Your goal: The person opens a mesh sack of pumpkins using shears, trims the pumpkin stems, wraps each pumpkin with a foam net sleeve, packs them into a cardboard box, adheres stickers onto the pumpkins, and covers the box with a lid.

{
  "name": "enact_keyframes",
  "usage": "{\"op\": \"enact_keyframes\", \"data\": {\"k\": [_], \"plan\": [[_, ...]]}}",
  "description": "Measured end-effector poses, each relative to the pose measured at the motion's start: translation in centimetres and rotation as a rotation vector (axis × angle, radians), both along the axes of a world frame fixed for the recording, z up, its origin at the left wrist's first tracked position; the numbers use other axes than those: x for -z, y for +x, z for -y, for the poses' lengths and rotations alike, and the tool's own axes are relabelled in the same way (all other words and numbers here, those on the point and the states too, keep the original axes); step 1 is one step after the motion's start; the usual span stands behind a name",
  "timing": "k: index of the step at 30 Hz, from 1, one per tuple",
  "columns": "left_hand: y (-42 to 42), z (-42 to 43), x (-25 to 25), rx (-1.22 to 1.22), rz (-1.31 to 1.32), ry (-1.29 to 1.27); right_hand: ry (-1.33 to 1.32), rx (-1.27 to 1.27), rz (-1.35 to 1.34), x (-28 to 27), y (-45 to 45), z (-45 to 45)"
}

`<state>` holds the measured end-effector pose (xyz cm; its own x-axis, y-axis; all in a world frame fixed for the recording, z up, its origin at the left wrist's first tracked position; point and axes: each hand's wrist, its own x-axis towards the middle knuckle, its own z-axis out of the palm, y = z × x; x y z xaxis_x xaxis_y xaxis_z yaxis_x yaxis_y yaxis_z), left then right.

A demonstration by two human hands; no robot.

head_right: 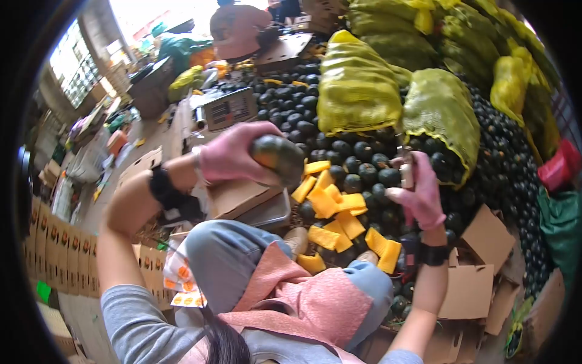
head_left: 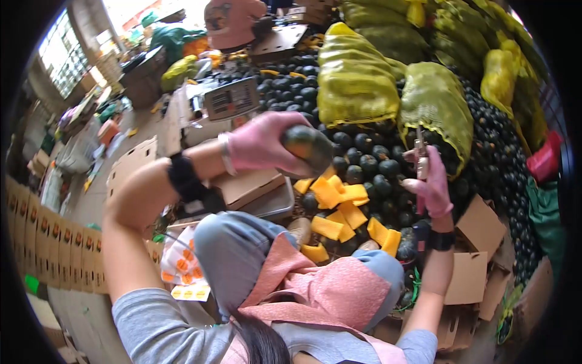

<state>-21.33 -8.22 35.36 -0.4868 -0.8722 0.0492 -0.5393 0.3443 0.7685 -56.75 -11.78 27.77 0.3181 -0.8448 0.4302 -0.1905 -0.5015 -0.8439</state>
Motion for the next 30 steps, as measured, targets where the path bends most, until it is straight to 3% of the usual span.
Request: {"op": "enact_keyframes", "data": {"k": [2, 4, 6, 8, 10, 12, 14, 16, 20, 22, 24, 26, 28, 30], "plan": [[6.1, -1.4, -1.5, -0.061, 0.201, -0.252, 0.118, 0.028, 0.039, -0.2, 0.2, 0.5], [10.7, -2.7, -2.0, -0.325, 0.136, -0.077, 0.096, 0.054, -0.053, 0.5, 0.1, 2.4], [15.7, -2.9, -0.5, -0.477, 0.251, -0.105, 0.186, 0.134, -0.095, 1.1, 0.3, 3.7], [19.7, -2.8, 2.1, -0.426, 0.490, -0.296, 0.221, 0.218, -0.237, 2.3, 0.3, 4.4], [21.6, -2.3, 5.4, -0.233, 0.749, -0.303, 0.320, 0.247, -0.300, 3.9, 0.3, 5.2], [21.9, -1.2, 10.5, -0.158, 1.078, -0.150, 0.390, 0.260, -0.339, 6.7, -0.1, 6.8], [22.1, 0.4, 16.0, -0.018, 1.142, -0.035, 0.503, 0.282, -0.375, 8.2, 0.3, 7.3], [22.1, 2.5, 21.5, -0.072, 1.075, 0.003, 0.552, 0.291, -0.474, 9.5, -0.2, 7.9], [19.9, 7.7, 27.7, -0.376, 0.949, 0.162, 0.748, 0.265, -0.745, 12.2, -1.7, 9.4], [20.7, 10.0, 32.1, -0.532, 0.860, -0.090, 0.723, 0.271, -0.786, 17.1, -3.2, 10.4], [20.1, 11.1, 33.7, -0.671, 0.976, -0.214, 0.762, 0.377, -0.639, 20.9, -3.6, 10.2], [18.9, 10.7, 35.1, -0.708, 0.913, -0.179, 0.644, 0.598, -0.503, 25.7, -3.8, 10.0], [15.8, 10.2, 33.9, -0.628, 0.887, -0.073, 0.524, 0.751, -0.477, 27.0, -3.3, 9.6], [13.1, 9.3, 33.1, -0.486, 0.763, -0.190, 0.494, 0.744, -0.523, 27.8, -3.9, 10.0]]}}
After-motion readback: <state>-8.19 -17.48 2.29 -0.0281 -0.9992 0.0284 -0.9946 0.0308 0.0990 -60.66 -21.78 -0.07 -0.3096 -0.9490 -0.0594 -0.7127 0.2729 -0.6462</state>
